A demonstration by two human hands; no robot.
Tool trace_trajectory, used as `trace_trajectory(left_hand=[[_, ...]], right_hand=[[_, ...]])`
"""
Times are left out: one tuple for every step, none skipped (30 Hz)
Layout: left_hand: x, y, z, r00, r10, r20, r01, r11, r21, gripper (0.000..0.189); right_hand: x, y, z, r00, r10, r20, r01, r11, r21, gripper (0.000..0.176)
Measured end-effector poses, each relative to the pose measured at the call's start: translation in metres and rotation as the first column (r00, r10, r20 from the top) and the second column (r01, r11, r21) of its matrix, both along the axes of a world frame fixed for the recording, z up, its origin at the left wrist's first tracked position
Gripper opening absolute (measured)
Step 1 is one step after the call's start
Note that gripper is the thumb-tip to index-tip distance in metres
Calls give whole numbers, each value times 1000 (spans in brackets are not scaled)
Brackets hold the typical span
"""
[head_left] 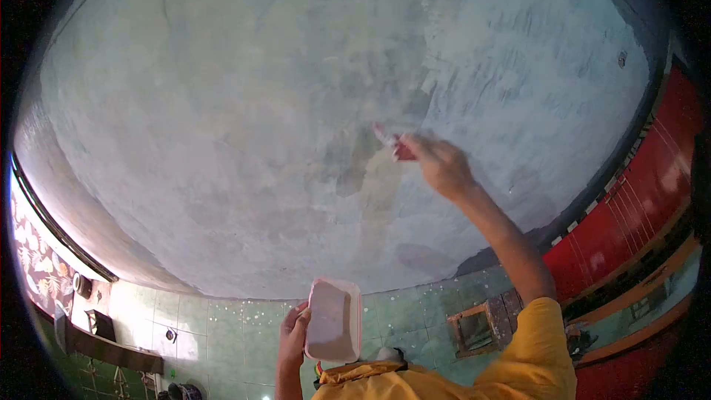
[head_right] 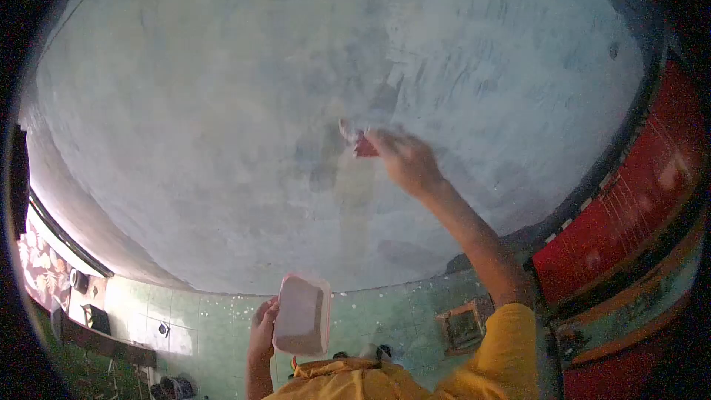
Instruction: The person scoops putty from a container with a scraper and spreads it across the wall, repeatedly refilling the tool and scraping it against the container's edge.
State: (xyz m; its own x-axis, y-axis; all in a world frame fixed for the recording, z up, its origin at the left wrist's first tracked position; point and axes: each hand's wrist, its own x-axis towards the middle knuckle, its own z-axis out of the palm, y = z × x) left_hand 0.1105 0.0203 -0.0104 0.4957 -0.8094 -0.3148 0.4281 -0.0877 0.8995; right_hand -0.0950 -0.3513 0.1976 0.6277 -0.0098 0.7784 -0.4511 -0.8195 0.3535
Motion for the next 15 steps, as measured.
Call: trace_trajectory(left_hand=[[1,1,1,1000,-4,16,4,1000,4,42],[1,0,2,1000,-7,30,6,1000,9,41],[2,0,3,1000,-10,21,9,999,31,41],[2,-1,5,1000,-13,11,12,998,54,41],[3,-3,5,1000,-15,2,15,997,74,40],[3,-5,3,1000,-17,1,17,999,49,40],[2,-6,0,1000,-18,0,18,1000,24,40],[2,-8,-3,1000,-19,-1,19,1000,0,39],[2,-9,-4,1000,-14,-15,14,1000,-1,39],[2,-10,-4,1000,-7,-28,7,1000,-1,40],[2,-11,-5,999,1,-44,-1,1000,-2,40],[3,-10,-4,999,-7,-31,7,1000,4,40],[4,-8,-2,1000,-18,-19,18,1000,12,41],[3,-8,-3,999,-31,-8,31,999,16,41],[2,-9,-3,1000,-27,-7,27,999,17,42]], right_hand=[[-4,-1,17,998,3,57,-3,1000,12,43],[-5,5,56,984,42,172,-59,994,97,47],[-10,-3,84,977,-36,210,17,996,93,51],[-18,-14,110,967,-125,224,134,991,-24,58],[-15,-28,119,969,-120,215,141,986,-86,59],[-12,-42,123,972,-115,207,147,978,-149,59],[-8,-54,121,974,-111,198,153,966,-210,60],[-6,-58,99,973,-149,177,186,960,-210,60],[-7,-58,71,980,-152,130,169,978,-125,56],[-8,-55,40,985,-148,83,152,988,-39,53],[-11,-50,1,983,-177,50,178,983,-33,51],[-15,-41,-29,978,-206,13,206,978,-23,49],[-19,-27,-37,986,-166,22,166,986,0,48],[-25,-17,-41,991,-128,31,128,992,18,48],[-29,-8,-37,995,-89,42,88,996,32,48]])
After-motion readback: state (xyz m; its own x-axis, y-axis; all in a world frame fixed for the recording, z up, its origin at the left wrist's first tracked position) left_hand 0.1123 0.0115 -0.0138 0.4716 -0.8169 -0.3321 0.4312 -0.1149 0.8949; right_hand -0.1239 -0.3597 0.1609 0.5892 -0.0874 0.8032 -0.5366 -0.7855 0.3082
